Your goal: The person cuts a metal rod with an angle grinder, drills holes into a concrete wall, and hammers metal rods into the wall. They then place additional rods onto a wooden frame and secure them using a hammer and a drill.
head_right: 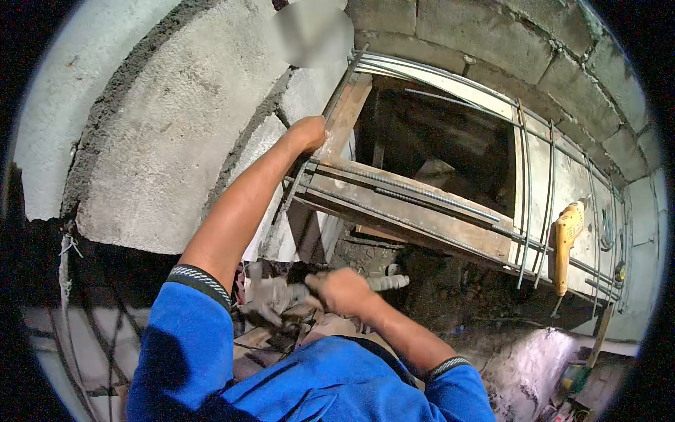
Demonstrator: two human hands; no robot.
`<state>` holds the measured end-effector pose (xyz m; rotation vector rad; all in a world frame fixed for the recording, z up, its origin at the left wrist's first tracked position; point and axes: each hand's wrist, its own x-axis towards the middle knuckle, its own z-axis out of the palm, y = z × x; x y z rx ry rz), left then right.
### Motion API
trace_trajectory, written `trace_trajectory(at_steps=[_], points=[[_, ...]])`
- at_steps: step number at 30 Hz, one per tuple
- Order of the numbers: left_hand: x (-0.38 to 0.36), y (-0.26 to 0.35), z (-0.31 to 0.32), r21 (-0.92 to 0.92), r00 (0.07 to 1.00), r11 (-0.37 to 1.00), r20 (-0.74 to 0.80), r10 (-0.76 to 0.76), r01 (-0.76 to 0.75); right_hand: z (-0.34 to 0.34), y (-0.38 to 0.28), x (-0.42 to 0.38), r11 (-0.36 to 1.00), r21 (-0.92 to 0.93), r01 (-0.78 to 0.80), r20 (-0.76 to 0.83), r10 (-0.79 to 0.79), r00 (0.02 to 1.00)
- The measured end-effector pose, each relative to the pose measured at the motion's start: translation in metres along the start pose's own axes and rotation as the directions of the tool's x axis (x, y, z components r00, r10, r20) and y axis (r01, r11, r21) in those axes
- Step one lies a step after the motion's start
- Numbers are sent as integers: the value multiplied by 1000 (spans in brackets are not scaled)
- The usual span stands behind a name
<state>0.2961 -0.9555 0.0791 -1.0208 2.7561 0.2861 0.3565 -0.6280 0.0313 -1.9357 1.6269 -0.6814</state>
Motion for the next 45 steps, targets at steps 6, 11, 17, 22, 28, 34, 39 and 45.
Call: trace_trajectory(at_steps=[6, 11, 17, 22, 28, 34, 39, 45], points=[[8, -1, 16, -48, 997, 999, -72, -16, 13, 11, 16, 7, 945, 144, -295, -96, 310, 946], [5, 1, 7, -62, 999, 998, -31, -24, 22, -7, -5, -1, 991, -19, -134, 80, 135, 988], [2, -1, 7, -57, 997, 998, -72, 31, -35, -6, 34, 24, 945, 116, -305, -178, 322, 930], [3, 0, 10, -116, 995, 993, -94, -27, 16, -7, 4, 0, 992, 40, -121, 13, 120, 993], [-5, 4, 10, -112, 992, 993, -120, -37, 24, -1, 29, 25, 973, 105, -208, -207, 225, 952], [5, 3, 13, -115, 989, 993, -144, -22, 5, 4, 5, 4, 987, 75, -141, -21, 143, 990], [-1, 4, 11, -78, 989, 997, -147, -8, -4, -2, 28, 15, 983, 85, -164, -102, 173, 980], [4, 3, 20, -96, 980, 995, -199, 4, -24, -5, 20, 3, 936, 201, -291, -96, 314, 945]])
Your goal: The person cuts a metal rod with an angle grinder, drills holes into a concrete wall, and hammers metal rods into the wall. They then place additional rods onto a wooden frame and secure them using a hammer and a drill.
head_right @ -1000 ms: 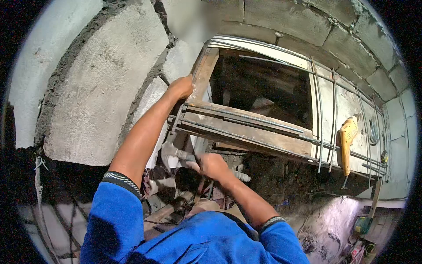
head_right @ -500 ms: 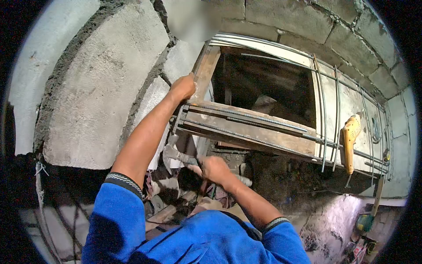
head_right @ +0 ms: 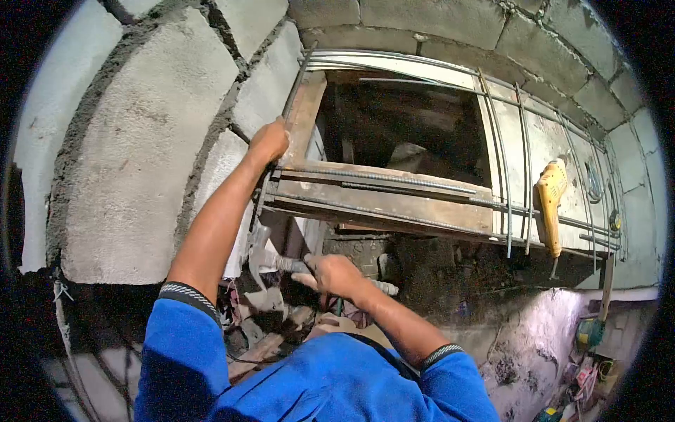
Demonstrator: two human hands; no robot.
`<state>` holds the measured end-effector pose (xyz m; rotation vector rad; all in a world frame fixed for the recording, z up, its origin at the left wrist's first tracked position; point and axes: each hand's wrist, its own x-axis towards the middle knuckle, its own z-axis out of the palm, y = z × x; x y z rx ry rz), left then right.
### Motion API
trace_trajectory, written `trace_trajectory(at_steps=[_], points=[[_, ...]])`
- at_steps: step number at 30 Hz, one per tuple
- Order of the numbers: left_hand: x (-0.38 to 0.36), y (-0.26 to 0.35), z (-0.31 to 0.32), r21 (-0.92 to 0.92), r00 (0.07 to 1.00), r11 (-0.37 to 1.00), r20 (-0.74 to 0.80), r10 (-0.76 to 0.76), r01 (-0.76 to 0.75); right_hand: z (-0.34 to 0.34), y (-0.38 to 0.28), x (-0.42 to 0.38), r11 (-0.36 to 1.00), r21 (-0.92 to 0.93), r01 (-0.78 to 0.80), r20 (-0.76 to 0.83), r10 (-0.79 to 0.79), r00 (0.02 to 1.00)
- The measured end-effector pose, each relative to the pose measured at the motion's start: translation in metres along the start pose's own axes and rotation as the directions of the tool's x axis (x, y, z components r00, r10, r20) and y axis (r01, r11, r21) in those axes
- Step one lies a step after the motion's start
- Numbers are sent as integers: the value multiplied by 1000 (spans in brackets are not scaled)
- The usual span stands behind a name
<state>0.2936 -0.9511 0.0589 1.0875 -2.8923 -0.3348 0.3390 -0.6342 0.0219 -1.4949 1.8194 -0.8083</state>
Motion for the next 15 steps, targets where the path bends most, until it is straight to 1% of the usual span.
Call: trace_trajectory(at_steps=[2, 3, 4, 6, 7, 9, 10, 11, 12, 13, 14, 15], points=[[-1, 2, -3, -3, 1000, 1000, -18, -17, 17, 3, -1, -10, 1000, -4, -1, 121, 2, 993], [3, -1, 1, -1, 1000, 1000, -23, -14, 14, 10, 4, -15, 998, -42, 36, 97, -32, 995], [3, -2, 3, 3, 1000, 1000, -25, -8, 8, 15, 7, -20, 998, -41, 36, 90, -32, 995], [0, -5, 11, -63, 994, 997, -106, 32, -38, 22, 14, -29, 1000, -16, 22, 135, -19, 991], [-8, 1, 12, -61, 994, 997, -103, 34, -40, 26, 18, -34, 1000, 2, 8, 131, -8, 991], [-21, 19, 10, -34, 972, 996, -217, -89, 83, 32, 29, -47, 1000, 7, -10, 146, 9, 989], [-16, 20, 12, -32, 973, 997, -215, -80, 74, 33, 36, -51, 1000, 9, -29, 159, 27, 987], [-14, 18, 16, -28, 968, 997, -239, -79, 75, 34, 41, -57, 997, 11, -72, 167, 69, 983], [-14, 17, 19, -25, 961, 997, -265, -83, 79, 37, 50, -64, 997, 13, -78, 169, 75, 983], [-16, 21, 14, -52, 966, 993, -228, -118, 109, 42, 59, -71, 993, 36, -109, 156, 103, 982], [-14, 20, 16, -49, 968, 993, -226, -112, 103, 41, 62, -77, 988, 62, -140, 142, 130, 981], [-12, 18, 16, -87, 970, 991, -216, -114, 97, 37, 66, -88, 924, 177, -339, 245, 292, 925]])
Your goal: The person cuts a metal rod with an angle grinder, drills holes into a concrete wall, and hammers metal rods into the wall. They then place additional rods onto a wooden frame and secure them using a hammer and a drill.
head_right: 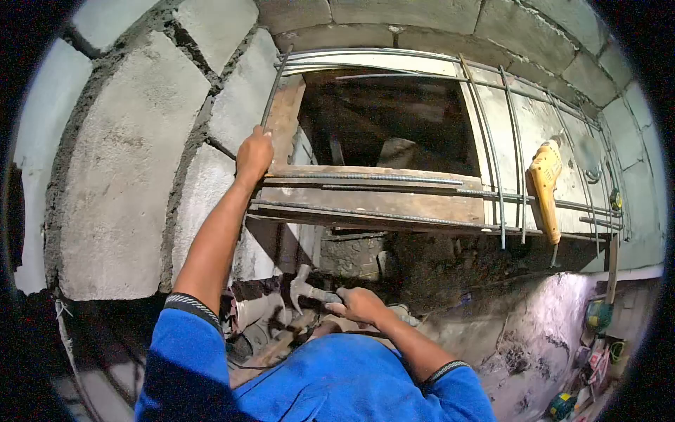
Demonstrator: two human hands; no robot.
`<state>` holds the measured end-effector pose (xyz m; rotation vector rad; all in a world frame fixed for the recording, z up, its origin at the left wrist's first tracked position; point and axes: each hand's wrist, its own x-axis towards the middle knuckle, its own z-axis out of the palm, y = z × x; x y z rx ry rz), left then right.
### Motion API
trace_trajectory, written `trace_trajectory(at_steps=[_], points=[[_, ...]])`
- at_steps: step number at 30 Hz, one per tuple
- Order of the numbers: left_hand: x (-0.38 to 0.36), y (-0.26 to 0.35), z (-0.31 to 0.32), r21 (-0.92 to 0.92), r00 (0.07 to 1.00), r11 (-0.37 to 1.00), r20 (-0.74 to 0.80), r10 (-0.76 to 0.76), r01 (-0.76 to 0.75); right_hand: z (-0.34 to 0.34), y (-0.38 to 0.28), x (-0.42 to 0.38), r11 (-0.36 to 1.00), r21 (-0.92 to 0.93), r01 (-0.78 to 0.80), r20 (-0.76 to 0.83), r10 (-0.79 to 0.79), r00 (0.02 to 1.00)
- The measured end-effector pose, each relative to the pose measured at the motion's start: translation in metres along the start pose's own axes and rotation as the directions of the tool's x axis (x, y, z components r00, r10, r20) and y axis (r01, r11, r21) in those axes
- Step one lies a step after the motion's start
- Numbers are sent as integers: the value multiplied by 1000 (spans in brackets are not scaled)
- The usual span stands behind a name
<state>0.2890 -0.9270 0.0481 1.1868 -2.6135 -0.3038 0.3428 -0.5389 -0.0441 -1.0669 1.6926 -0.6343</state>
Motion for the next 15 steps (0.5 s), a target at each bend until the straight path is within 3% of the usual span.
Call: trace_trajectory(at_steps=[3, 5, 9, 12, 13, 15], points=[[5, -8, 4, -98, 999, 995, 46, -27, 31, 8, 23, -8, 1000, -23, 3, -43, -4, 999], [6, -15, 8, -214, 998, 974, -11, 68, -68, 9, 26, -13, 996, -86, 15, -100, -23, 995], [14, -25, 10, -171, 990, 980, 78, 120, -105, 2, 1, -8, 990, -139, 38, -106, -53, 993], [14, -20, 2, -68, 968, 985, 182, 171, -162, -6, -30, 3, 929, -292, 226, -40, -248, 968], [13, -19, 2, -33, 969, 984, 175, 176, -173, -7, -39, 8, 931, -283, 231, -36, -251, 967], [11, -17, 4, 7, 969, 983, 172, 179, -183, -8, -56, 16, 853, -194, 485, 50, -485, 873]])
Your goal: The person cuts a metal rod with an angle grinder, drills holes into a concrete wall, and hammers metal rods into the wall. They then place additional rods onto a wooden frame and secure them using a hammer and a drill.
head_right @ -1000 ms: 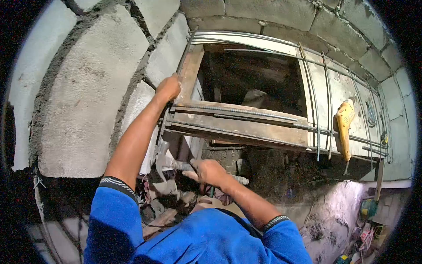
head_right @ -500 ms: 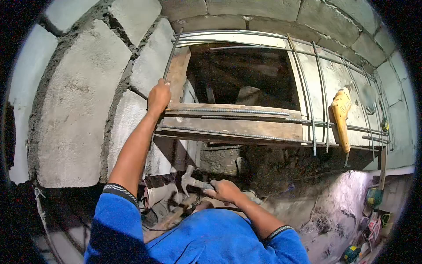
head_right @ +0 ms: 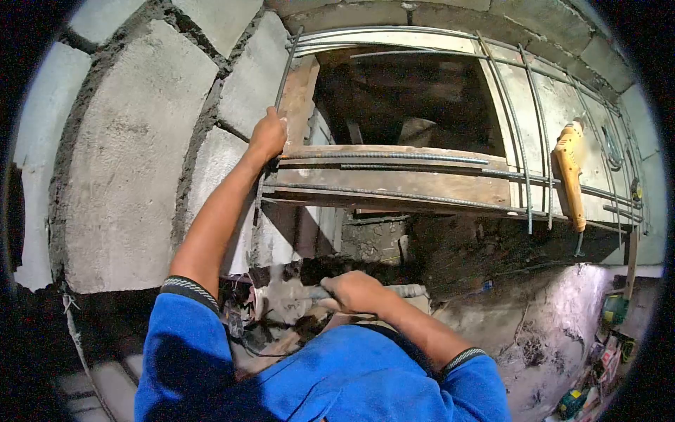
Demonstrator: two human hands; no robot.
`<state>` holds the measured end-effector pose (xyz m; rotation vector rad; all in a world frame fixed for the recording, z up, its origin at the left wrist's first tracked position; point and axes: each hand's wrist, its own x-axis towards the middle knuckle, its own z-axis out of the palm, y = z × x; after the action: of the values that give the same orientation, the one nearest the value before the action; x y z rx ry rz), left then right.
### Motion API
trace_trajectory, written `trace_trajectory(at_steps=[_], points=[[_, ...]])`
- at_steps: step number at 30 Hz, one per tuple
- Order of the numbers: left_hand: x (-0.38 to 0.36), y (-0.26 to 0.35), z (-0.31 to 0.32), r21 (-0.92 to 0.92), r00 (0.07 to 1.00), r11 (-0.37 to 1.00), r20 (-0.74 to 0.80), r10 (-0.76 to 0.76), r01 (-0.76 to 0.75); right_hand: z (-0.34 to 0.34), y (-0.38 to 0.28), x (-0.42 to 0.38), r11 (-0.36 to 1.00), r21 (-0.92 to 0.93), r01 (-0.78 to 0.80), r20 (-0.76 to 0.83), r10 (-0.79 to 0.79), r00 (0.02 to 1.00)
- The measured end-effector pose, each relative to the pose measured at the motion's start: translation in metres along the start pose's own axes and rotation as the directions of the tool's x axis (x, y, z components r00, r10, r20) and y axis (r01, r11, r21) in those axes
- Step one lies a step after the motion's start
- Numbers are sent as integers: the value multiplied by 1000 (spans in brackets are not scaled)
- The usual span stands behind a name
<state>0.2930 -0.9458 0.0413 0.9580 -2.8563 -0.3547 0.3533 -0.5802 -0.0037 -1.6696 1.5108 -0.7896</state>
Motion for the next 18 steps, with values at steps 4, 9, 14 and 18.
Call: trace_trajectory(at_steps=[4, 9, 14, 18], points=[[-2, 4, 1, 80, 997, 997, -77, 7, -1, -5, -17, 28, 977, -23, 210, 35, -209, 977], [4, -8, 8, 97, 997, 995, -66, 35, -28, -22, 13, 81, 995, -73, -64, -208, 48, 977], [3, -2, 3, 68, 999, 998, -42, 11, -8, -1, -7, 63, 997, -25, 75, -55, -76, 996], [4, -1, 1, 68, 998, 998, -54, 22, -19, -30, -11, 58, 980, -192, 56, 204, -15, 979]])
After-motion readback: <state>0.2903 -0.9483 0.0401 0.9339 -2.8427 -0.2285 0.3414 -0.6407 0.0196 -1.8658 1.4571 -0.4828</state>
